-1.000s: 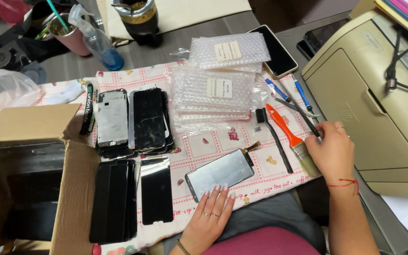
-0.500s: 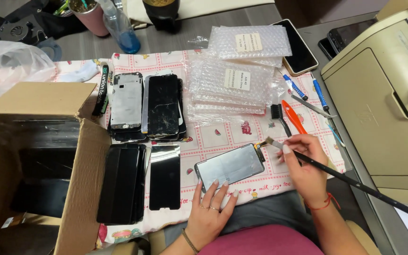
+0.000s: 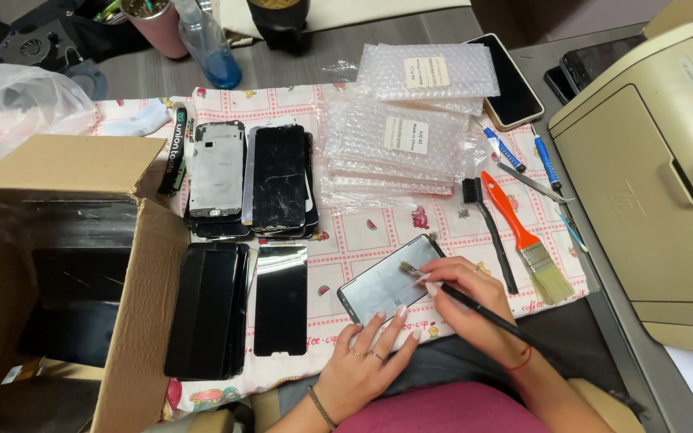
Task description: The person cleans a smartphone screen using a small brush and a larger paintbrush. They wipe the screen surface and edges, then use their finger to rub the screen. The phone is held on the lap during the process.
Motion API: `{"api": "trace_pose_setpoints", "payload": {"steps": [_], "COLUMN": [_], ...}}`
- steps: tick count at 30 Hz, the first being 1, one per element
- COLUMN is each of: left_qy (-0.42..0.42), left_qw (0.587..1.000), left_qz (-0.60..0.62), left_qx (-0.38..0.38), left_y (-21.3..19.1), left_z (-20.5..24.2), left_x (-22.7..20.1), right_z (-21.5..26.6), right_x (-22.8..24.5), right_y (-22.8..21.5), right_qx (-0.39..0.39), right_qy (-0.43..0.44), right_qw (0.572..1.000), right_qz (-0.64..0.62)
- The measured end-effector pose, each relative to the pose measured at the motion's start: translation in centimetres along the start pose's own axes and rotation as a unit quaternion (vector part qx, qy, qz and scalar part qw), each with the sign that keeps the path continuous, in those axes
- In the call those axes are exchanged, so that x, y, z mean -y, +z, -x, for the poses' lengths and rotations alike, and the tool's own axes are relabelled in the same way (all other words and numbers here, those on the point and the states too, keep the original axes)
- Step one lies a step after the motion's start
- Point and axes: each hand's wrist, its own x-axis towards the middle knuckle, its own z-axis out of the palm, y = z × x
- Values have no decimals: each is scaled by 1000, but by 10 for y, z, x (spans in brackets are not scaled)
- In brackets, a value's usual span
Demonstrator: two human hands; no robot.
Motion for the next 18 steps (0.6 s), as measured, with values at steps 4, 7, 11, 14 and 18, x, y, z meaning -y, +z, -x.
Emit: {"api": "trace_pose_setpoints", "payload": {"steps": [4,7,11,14,18], "left_qy": [28,59,57,28,13], "left_qw": [997,994,988,996,999], "left_qz": [67,91,140,86,26], "left_qx": [-15,-31,2,20,31], "left_y": [-1,0,1,6,11], "left_z": [0,3,6,10,13], "left_x": [4,5,6,2,1], "right_z": [-3,-12,-15,-14,-10], "right_x": [-6,-15,-27,-33,-5], "right_y": [10,12,11,10,14], "right_qx": [-49,-106,-117,-112,-42], "right_qy": [84,97,160,166,97], "right_qw": [995,990,980,980,994], "right_qz": [29,6,-6,3,15]}}
